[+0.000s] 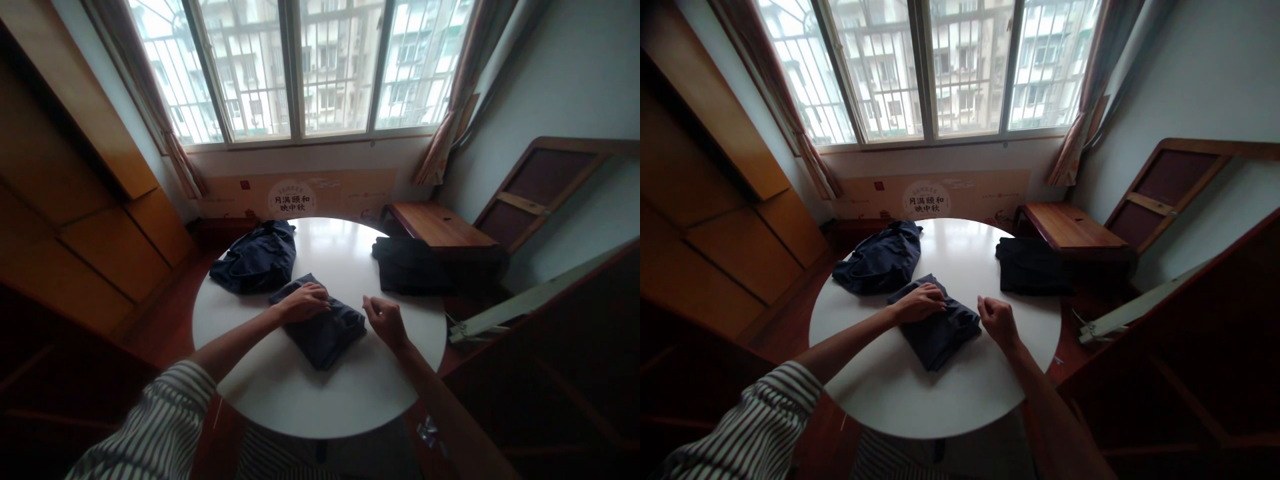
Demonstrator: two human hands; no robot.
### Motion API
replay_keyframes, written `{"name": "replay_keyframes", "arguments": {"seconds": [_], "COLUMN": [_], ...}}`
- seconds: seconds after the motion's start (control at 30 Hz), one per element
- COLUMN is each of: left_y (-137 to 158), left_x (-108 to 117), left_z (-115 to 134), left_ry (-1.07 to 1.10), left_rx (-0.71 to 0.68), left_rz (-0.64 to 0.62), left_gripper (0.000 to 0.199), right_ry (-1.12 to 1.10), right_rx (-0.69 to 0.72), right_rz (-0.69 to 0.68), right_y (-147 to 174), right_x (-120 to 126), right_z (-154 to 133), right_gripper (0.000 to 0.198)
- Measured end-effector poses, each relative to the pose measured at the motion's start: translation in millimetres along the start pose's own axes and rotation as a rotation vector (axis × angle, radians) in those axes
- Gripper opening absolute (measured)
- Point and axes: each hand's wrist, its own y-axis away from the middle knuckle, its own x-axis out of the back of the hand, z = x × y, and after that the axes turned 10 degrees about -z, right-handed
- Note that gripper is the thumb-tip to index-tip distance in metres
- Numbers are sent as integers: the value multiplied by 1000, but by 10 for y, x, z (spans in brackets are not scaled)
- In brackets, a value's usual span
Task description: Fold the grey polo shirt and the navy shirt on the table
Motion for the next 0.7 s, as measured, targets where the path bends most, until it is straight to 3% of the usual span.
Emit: {"name": "replay_keyframes", "arguments": {"seconds": [0.07,0.1,0.17,0.23,0.27,0.3,0.33,0.37,0.43,0.53,0.63,0.7], "left_y": [-40,-57,-64,-16,28,83,145,212,356,581,787,885], "left_x": [285,514,1092,1676,1904,2058,2128,2110,1837,1091,393,110], "left_z": [-107,-196,-412,-617,-696,-756,-795,-818,-828,-801,-770,-766], "left_ry": [25,17,-46,-97,-172,-237,-287,-327,-326,-173,-107,-88], "left_rx": [136,205,401,496,563,577,552,521,463,552,587,616], "left_rz": [220,315,647,868,1093,1220,1223,1187,931,561,394,317], "left_gripper": [26,32,40,45,43,39,36,33,30,31,33,30], "right_ry": [10,17,31,48,58,69,81,90,92,71,80,140], "right_rx": [0,0,-6,-19,-25,-28,-28,-26,-12,-5,-7,-5], "right_rz": [23,37,67,99,114,125,133,134,122,99,69,59], "right_y": [2,7,18,25,24,21,14,6,-7,-4,-4,-38], "right_x": [-5,-7,-9,-2,4,10,16,20,15,-21,-36,10], "right_z": [22,31,45,52,54,57,61,66,83,116,155,205], "right_gripper": [50,50,50,48,48,47,46,44,40,32,28,25]}}
